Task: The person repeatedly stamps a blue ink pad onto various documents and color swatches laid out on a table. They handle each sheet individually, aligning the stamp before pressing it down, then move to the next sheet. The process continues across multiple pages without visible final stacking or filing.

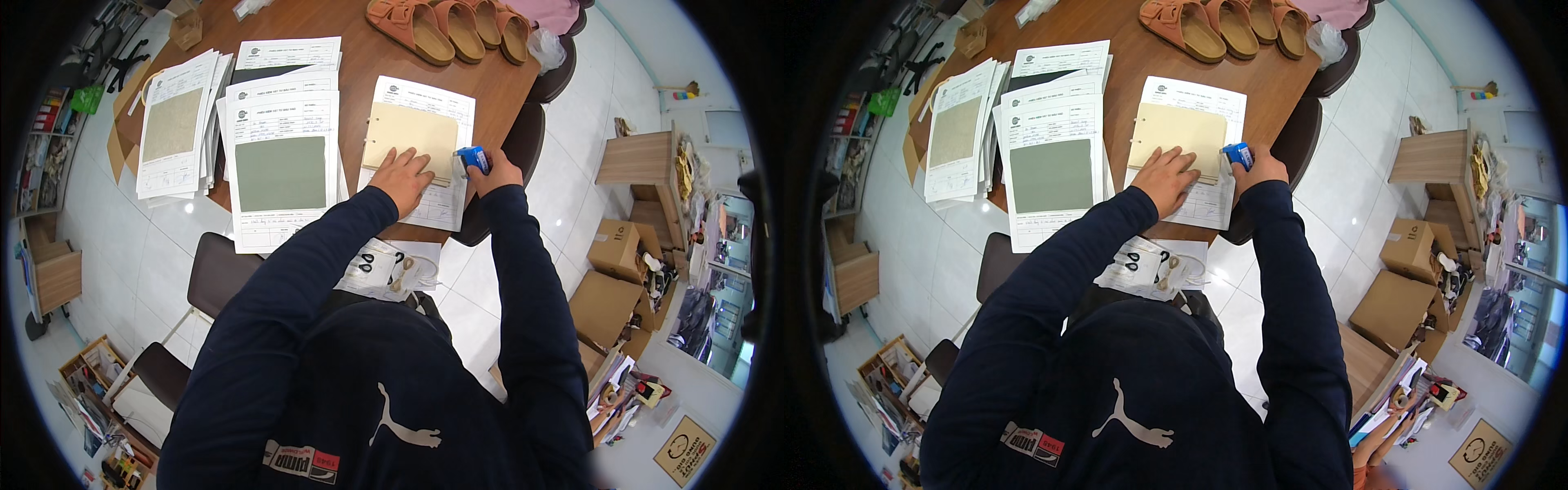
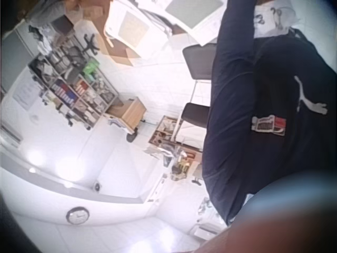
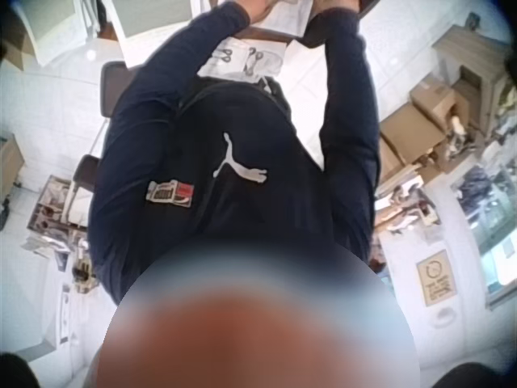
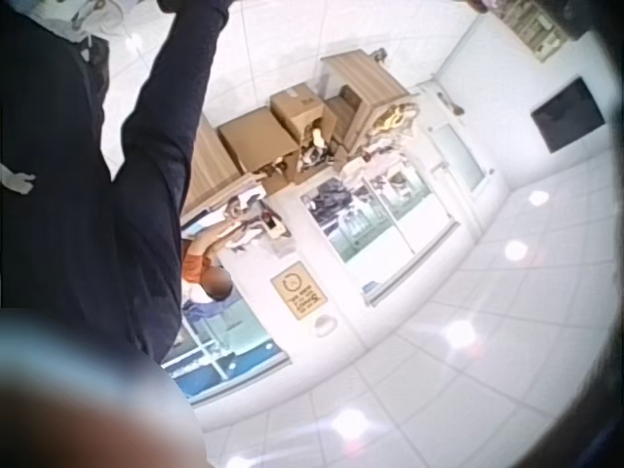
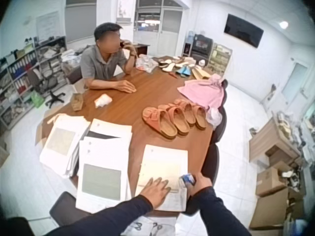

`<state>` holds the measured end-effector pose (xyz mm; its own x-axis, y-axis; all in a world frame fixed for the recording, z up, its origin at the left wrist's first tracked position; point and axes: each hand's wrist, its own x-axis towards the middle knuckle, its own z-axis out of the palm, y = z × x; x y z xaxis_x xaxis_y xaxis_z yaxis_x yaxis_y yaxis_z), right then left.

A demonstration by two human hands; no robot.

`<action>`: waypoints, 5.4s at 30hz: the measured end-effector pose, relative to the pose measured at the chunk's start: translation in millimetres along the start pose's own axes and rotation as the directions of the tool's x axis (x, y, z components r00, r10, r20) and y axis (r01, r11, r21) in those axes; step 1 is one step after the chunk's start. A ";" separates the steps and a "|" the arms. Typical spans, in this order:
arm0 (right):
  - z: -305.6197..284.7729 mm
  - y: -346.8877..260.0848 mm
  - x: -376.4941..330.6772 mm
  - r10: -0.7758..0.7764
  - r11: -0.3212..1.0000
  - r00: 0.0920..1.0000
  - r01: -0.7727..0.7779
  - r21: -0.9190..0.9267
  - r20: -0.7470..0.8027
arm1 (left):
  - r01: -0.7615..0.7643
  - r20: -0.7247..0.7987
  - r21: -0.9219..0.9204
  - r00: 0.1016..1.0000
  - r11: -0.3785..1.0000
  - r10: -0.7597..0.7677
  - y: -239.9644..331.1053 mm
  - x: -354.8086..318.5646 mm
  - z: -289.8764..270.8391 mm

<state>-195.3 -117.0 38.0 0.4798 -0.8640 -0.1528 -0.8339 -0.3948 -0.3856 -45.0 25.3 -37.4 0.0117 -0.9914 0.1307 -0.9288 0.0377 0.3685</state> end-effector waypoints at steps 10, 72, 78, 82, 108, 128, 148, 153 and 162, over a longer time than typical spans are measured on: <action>3.0 -3.6 -21.2 -0.064 0.998 0.997 0.064 -0.004 0.045 | -0.004 -0.014 -0.051 1.000 0.999 0.004 -25.3 0.2 -11.1; 47.4 -49.8 24.2 0.092 0.959 0.996 -0.091 -0.267 -0.009 | 0.084 0.128 0.013 0.988 0.996 -0.085 -8.2 1.3 2.9; 15.8 -24.3 20.4 0.096 0.993 0.967 -0.109 -0.040 -0.234 | 0.070 0.155 0.015 0.985 0.997 -0.072 -6.6 2.8 -4.8; -5.8 13.0 19.0 0.040 0.998 0.979 -0.028 0.060 -0.202 | 0.074 0.189 0.029 0.979 0.997 -0.078 -4.0 1.9 -8.0; 18.9 -27.9 31.5 0.151 0.960 0.988 -0.150 -0.235 -0.016 | 0.063 0.157 0.036 0.985 0.997 -0.068 -5.7 1.0 -3.2; 8.9 2.3 -36.8 -0.155 0.988 0.987 0.155 -0.012 -0.036 | 0.053 0.220 0.042 0.974 0.998 -0.061 -5.0 3.7 -14.0; 7.0 26.4 -119.6 0.252 0.879 0.950 -0.144 0.455 -0.184 | -0.041 0.129 0.112 0.991 0.993 0.027 -19.7 44.4 -19.5; 7.8 30.2 -125.9 0.233 0.864 0.953 -0.113 0.491 -0.192 | 0.022 0.120 0.064 0.992 0.998 -0.029 -22.3 48.9 -24.0; 8.0 32.0 -128.9 0.227 0.850 0.956 -0.101 0.517 -0.188 | 0.188 0.160 -0.069 0.972 0.980 -0.175 -15.8 49.2 -38.5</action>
<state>-281.6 -15.8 38.0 0.2178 -0.9740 -0.0629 -0.6161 -0.0872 -0.7828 -15.4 -19.2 -1.4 0.1149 -0.9898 -0.0844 -0.8823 -0.1407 0.4492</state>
